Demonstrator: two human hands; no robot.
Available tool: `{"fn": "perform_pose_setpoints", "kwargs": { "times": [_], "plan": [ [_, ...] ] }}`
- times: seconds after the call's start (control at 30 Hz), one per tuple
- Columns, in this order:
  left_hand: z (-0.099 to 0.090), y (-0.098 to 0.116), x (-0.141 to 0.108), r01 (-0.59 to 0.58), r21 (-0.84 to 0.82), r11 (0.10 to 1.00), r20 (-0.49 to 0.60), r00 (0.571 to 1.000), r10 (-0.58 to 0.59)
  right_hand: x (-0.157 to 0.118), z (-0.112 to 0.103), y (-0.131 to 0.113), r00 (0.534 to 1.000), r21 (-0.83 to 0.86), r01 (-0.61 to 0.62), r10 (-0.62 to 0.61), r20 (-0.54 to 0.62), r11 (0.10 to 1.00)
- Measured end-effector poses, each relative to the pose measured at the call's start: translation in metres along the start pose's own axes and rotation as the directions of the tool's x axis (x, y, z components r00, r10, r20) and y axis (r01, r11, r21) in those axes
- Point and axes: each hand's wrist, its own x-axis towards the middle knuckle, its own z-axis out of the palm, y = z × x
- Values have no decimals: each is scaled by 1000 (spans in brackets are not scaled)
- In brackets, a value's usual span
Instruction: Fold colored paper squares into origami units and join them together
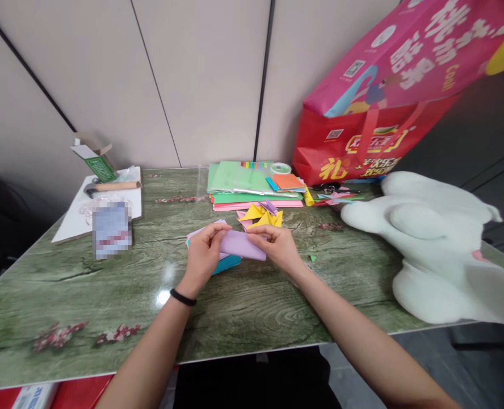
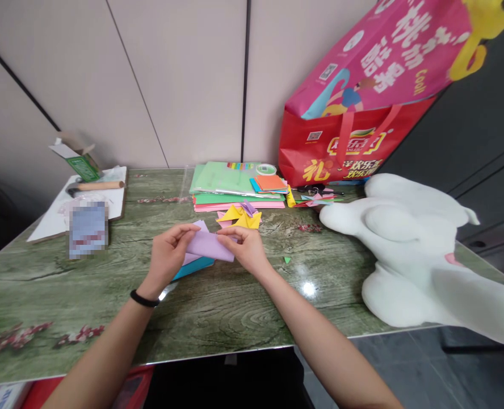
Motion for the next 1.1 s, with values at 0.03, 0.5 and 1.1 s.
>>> {"fn": "perform_pose_setpoints", "kwargs": {
  "times": [0.03, 0.5, 1.1],
  "plan": [
    [0, 1, 0, -15, 21, 1000, 6, 1000, 14, 0, 0, 0, 1000, 15, -20, 20, 18, 1000],
    [5, 0, 0, 330, -426, 842, 169, 944, -284, 0, 4, -1, 982, 275, -148, 174, -71, 950],
    [22, 0, -11, 486, -464, 741, 258, 874, -412, -8, 19, 1, 968, 408, -133, 208, -143, 903]
  ]
}}
